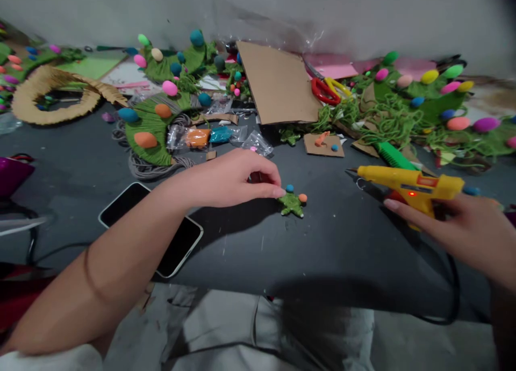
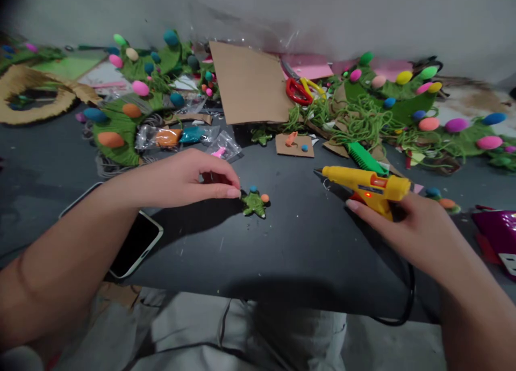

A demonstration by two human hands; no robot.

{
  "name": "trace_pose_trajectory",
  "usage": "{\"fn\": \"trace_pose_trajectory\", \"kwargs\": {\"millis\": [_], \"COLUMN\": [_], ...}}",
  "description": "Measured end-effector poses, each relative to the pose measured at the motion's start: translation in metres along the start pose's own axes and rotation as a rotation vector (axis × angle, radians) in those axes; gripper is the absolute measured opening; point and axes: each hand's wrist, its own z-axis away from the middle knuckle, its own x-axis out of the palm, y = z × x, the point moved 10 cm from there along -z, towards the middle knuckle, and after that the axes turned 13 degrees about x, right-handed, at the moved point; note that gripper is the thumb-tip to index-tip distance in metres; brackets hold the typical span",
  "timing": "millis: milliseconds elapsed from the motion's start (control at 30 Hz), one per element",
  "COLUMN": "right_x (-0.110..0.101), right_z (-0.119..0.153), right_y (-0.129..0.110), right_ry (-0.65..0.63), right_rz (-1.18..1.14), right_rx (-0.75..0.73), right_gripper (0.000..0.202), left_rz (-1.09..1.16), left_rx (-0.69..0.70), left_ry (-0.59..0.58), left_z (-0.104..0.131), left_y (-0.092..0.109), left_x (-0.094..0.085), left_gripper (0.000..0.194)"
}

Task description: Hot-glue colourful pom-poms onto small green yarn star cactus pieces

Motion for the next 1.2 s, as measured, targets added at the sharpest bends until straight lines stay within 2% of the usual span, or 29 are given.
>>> {"fn": "trace_pose_trajectory", "kwargs": {"millis": [100, 367, 467, 567, 667, 767, 867, 967, 1100, 1200], "right_x": [0.006, 0.028, 0.038, 0.038, 0.034, 0.037, 0.042, 0.044, 0.055, 0.070], "right_z": [0.002, 0.028, 0.042, 0.051, 0.049, 0.040, 0.029, 0.024, 0.039, 0.053], "right_y": [-0.013, -0.046, -0.069, -0.093, -0.113, -0.127, -0.137, -0.145, -0.148, -0.149], "right_ry": [-0.076, -0.260, -0.363, -0.382, -0.421, -0.557, -0.676, -0.725, -0.783, -0.854], "right_rz": [0.028, -0.238, -0.270, -0.275, -0.327, -0.298, -0.223, -0.302, -0.458, -0.453], "right_rx": [0.054, -0.062, -0.161, -0.293, -0.374, -0.385, -0.378, -0.379, -0.369, -0.347], "right_gripper": [0.043, 0.034, 0.036, 0.035, 0.031, 0.030, 0.031, 0.028, 0.017, 0.023], "left_rz": [0.018, -0.018, -0.027, -0.056, -0.083, -0.091, -0.105, -0.147, -0.186, -0.183], "left_rx": [0.013, 0.010, 0.021, -0.001, -0.011, -0.024, -0.051, -0.044, -0.032, -0.060], "left_ry": [0.000, 0.023, 0.026, 0.020, 0.006, -0.016, -0.039, -0.052, -0.074, -0.083], "left_z": [-0.001, -0.001, -0.002, -0.003, -0.003, -0.003, -0.001, 0.000, 0.001, 0.002], "left_y": [-0.001, -0.002, -0.001, -0.003, -0.003, -0.002, -0.001, -0.001, -0.002, -0.005], "left_x": [0.002, 0.001, 0.001, 0.002, 0.003, 0.003, 0.001, -0.002, -0.003, -0.003], "left_gripper": [0.023, 0.018, 0.020, 0.024, 0.026, 0.021, 0.019, 0.019, 0.019, 0.021]}}
